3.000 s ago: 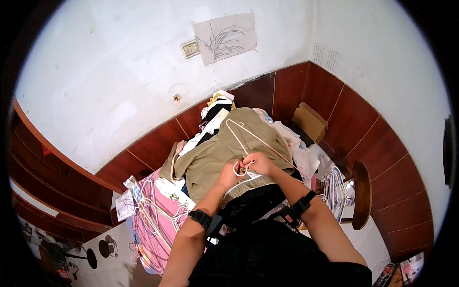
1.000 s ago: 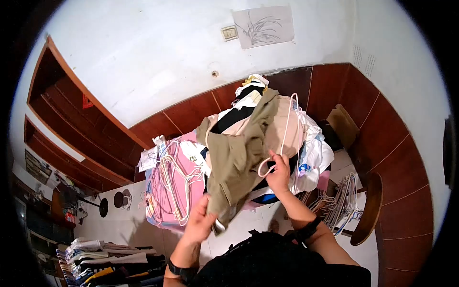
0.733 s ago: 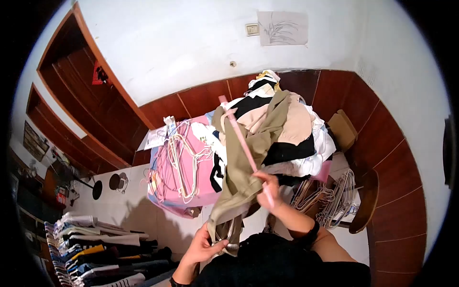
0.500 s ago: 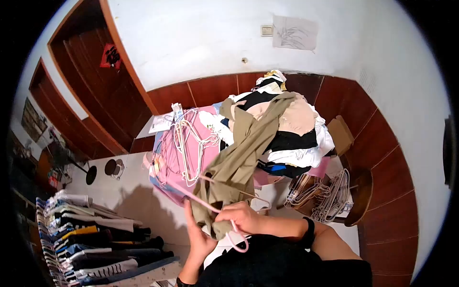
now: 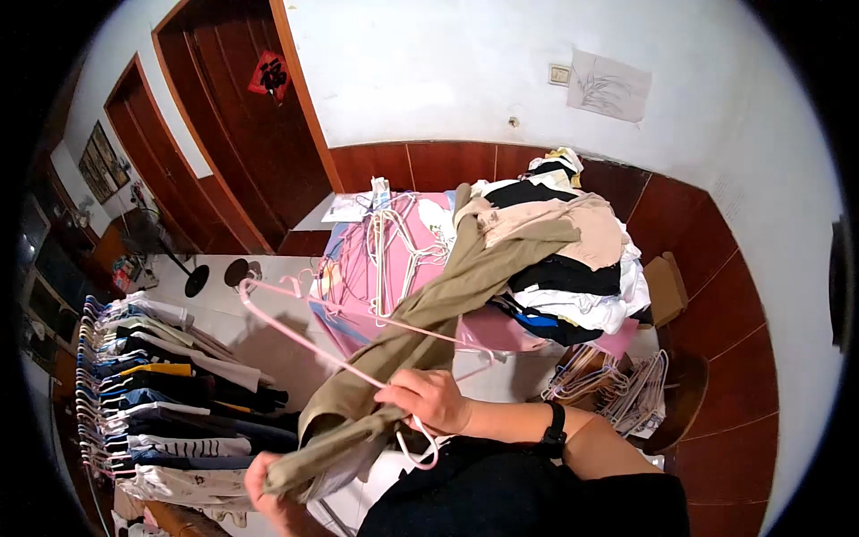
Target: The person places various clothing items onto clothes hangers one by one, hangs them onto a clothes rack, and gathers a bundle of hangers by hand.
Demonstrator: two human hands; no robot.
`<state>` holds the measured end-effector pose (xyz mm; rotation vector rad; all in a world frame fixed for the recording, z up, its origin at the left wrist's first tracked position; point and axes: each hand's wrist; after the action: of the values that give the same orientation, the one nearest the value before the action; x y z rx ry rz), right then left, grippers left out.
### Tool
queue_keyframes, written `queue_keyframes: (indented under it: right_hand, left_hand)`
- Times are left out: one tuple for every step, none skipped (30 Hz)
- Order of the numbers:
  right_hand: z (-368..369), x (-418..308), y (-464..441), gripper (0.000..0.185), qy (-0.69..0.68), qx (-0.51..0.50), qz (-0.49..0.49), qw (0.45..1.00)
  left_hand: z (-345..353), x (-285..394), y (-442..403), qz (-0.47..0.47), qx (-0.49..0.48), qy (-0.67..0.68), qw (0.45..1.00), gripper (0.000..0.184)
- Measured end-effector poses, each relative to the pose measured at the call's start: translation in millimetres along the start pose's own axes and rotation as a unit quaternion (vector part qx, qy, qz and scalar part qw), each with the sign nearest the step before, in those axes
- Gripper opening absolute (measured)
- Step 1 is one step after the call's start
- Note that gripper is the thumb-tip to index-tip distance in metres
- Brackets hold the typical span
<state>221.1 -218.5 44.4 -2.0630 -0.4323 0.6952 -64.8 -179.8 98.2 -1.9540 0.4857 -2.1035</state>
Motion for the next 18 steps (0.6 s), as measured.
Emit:
queue_keyframes:
  right_hand:
    - [1,7,5,0.038,-0.012,0.017,0.034,0.999]
    - [-13,13,4,0.036,-0.024,0.005,0.098,0.995]
    - [-17,15,4,0.034,-0.031,0.000,0.119,0.992]
    - [-21,17,6,0.032,-0.040,-0.006,0.142,0.989]
    - [-29,29,15,0.029,-0.097,-0.011,0.166,0.981]
    - [-30,30,16,0.027,-0.101,-0.010,0.169,0.980]
    - [-36,36,21,0.024,-0.106,-0.023,0.157,0.982]
    - [-44,44,25,0.022,-0.119,-0.038,0.143,0.982]
    - [-47,44,27,0.020,-0.114,-0.056,0.164,0.978]
    - [-49,46,27,0.020,-0.120,-0.060,0.162,0.978]
    - [-53,49,30,0.019,-0.176,-0.084,0.169,0.966]
    - [-53,50,31,0.019,-0.217,-0.098,0.177,0.955]
    - [-53,48,27,0.021,-0.255,-0.107,0.171,0.946]
    - [-54,46,23,0.024,-0.326,-0.171,0.185,0.911]
    - [-52,47,24,0.024,-0.336,-0.189,0.191,0.903]
    - [-47,46,27,0.024,-0.355,-0.212,0.194,0.890]
    - [-38,43,32,0.023,-0.396,-0.224,0.187,0.871]
    - [-31,41,35,0.022,-0.418,-0.226,0.184,0.860]
  left_hand:
    - [-55,-34,17,-0.023,0.037,-0.038,0.998,0.057]
    - [-90,-41,26,0.000,0.023,0.046,0.999,0.057]
    - [3,19,36,0.103,0.085,0.080,0.988,0.056]
    - [12,34,31,0.134,0.131,0.061,0.980,0.056]
    - [2,38,29,0.151,0.158,0.040,0.975,0.055]
    - [-7,42,24,0.168,0.176,0.030,0.969,0.055]
    - [-13,46,24,0.184,0.194,0.017,0.963,0.055]
    - [-14,53,26,0.198,0.213,0.007,0.957,0.054]
    - [-17,55,25,0.207,0.223,0.002,0.952,0.054]
    - [-19,60,28,0.214,0.236,-0.007,0.948,0.054]
    - [-17,65,33,0.222,0.251,-0.019,0.942,0.053]
    - [-19,67,34,0.226,0.256,-0.021,0.940,0.053]
    - [-17,70,39,0.229,0.264,-0.029,0.937,0.053]
    - [-13,76,47,0.234,0.278,-0.041,0.931,0.052]
    - [-12,78,50,0.237,0.281,-0.043,0.929,0.052]
    - [-12,83,55,0.241,0.291,-0.053,0.924,0.052]
    - [-9,87,60,0.246,0.295,-0.069,0.921,0.052]
    - [-10,89,61,0.249,0.297,-0.072,0.919,0.051]
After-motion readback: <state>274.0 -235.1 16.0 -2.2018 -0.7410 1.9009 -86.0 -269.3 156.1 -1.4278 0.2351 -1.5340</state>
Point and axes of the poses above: each hand's wrist, its own y-axis away from the middle knuckle, its own z-axis out of the palm, x = y × z, and after that the axes turned 6 degrees about x, right-handed
